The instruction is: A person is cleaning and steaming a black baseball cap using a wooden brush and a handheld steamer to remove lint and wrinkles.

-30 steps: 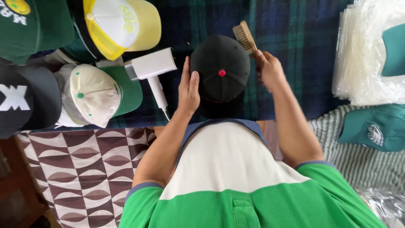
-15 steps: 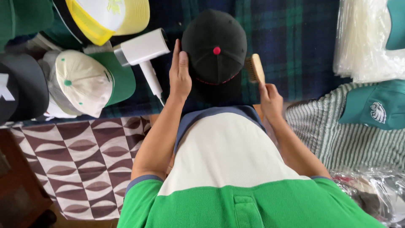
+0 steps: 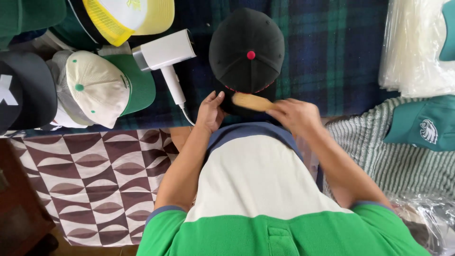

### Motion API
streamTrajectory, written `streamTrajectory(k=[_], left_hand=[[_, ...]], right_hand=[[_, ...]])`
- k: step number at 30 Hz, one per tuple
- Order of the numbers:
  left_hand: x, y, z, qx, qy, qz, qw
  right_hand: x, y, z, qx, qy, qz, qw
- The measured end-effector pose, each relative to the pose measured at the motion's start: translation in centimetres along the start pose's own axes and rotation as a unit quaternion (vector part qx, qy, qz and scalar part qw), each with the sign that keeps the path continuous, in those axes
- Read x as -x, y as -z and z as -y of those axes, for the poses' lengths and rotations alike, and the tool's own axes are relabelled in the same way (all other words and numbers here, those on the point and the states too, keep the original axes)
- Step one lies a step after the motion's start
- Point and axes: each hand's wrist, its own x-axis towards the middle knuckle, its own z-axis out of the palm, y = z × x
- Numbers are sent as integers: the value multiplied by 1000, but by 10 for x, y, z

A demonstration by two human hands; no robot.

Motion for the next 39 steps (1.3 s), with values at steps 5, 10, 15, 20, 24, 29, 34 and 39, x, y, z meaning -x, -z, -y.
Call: streamTrajectory(k=[5,10,15,20,24,29,34,39], left_hand=[[7,-17,-8,1,-27,-17,999],[32,-39,-33,-82,-44,-58,994],[92,-63,-116,-440,-414,-323,729],[0,26,-138,-476,-256,-405,737],[-32,41,-161,-399,-109,-331,848],[15,-5,-173,-96,-141,-201,965],[105,-59,-230,-230,-300,-160,912],[161,-160,-305,-668,-399,-44,627]], right_hand=[[91,9,-156,140,-235,-63,960],[50,-13,-189,119,-302,-137,936],[-11,-53,-177,185,-188,-198,944],[-13,-78,-191,197,-188,-209,939],[-33,-70,-155,199,-173,-254,931],[-82,-18,-48,-29,-78,-295,952],[-108,-3,5,-85,15,-249,965],[-111,-28,10,-105,-137,-155,973]])
